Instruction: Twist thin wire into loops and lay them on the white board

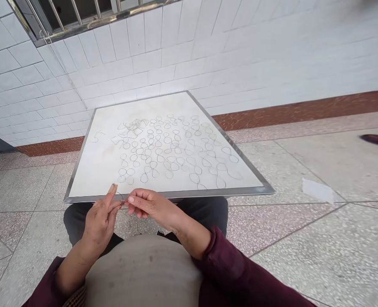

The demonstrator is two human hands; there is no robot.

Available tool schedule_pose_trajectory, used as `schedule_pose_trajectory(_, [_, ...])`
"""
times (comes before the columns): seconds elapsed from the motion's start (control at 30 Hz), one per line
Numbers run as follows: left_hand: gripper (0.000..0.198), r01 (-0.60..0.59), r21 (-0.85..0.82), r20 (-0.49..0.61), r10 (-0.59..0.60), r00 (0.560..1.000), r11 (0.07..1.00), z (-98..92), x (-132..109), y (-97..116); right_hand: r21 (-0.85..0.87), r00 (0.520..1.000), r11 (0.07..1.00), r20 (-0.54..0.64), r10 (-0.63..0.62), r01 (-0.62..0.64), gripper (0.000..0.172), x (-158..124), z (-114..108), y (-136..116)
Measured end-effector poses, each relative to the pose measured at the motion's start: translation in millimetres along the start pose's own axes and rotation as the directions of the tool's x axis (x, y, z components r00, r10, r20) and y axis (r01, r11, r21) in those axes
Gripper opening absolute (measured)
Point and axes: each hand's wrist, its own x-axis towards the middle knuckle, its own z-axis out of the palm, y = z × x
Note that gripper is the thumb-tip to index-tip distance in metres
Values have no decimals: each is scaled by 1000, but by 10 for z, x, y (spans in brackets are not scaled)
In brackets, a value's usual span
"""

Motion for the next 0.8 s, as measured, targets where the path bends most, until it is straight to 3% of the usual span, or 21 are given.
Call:
schedule_pose_trajectory(0.13, [66,-37,0,-25,37,999,999,23,0,-35,132,988,986,129,80,-97,39,11,-14,34])
schedule_pose_trajectory(0.27, [53,169,-158,-85,-184,979,973,83,-7,3,242,988,966,147,56,-90,34,20,55,94])
schedule_pose_trajectory(0.37, [53,371,-391,-51,-423,905,842,113,-5,58,220,997,975,75,5,-21,30,27,111,147])
schedule_pose_trajectory(0.43, [56,425,-505,-22,-504,864,751,115,-7,81,152,998,988,55,-44,35,30,22,127,168])
schedule_pose_trajectory(0.63, [58,390,-676,-31,-554,832,625,107,0,118,-34,980,980,53,-194,196,27,-35,134,141])
schedule_pose_trajectory(0.8, [60,333,-902,79,-654,752,274,98,100,204,-110,948,942,61,-312,317,24,-1,177,105])
